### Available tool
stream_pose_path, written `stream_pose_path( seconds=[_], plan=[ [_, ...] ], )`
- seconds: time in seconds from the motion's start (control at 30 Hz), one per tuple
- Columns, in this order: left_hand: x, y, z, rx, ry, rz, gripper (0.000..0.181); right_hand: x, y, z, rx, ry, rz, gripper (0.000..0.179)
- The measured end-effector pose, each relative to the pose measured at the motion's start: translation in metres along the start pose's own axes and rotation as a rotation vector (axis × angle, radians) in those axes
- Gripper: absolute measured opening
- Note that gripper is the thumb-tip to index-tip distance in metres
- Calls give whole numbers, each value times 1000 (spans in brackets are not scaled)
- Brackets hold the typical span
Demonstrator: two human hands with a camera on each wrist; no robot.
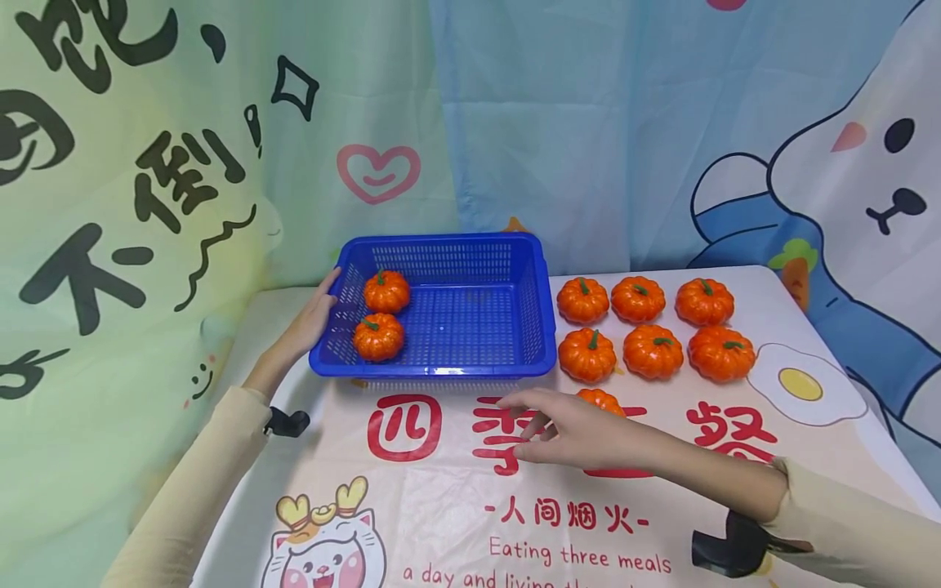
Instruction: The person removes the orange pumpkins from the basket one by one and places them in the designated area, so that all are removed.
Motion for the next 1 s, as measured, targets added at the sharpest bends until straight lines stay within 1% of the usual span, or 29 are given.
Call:
stream_pose_path(
  seconds=[0.17,0.33,0.47,0.57,0.7,0.83,1.0],
  plan=[
    [0,1,0,-1,0,4,59,-2,-5,5,-28,8,27,55],
    [-1,0,-1,2,2,7,59,-10,-13,8,-44,32,37,53],
    [-1,0,-1,5,-3,6,59,-15,-22,10,-65,46,-6,54],
    [-15,-10,0,8,-4,4,59,-20,-29,9,-73,69,-42,53],
    [-35,-24,1,30,-20,15,59,-27,-42,2,-70,88,-49,52],
    [-38,-27,2,51,-31,39,60,-33,-59,-12,-71,95,-37,52],
    [-38,-26,2,55,-32,38,60,-29,-78,-28,-75,137,34,53]
  ],
)
Point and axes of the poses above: each hand's wrist, its own y-axis away from the middle knuckle, its own z-axis out of the palm, x = y × z, the point moved 5 cm from there along -y, towards the middle knuckle, and after that the axes turned 5 degrees about -z, right-handed, at the moved point
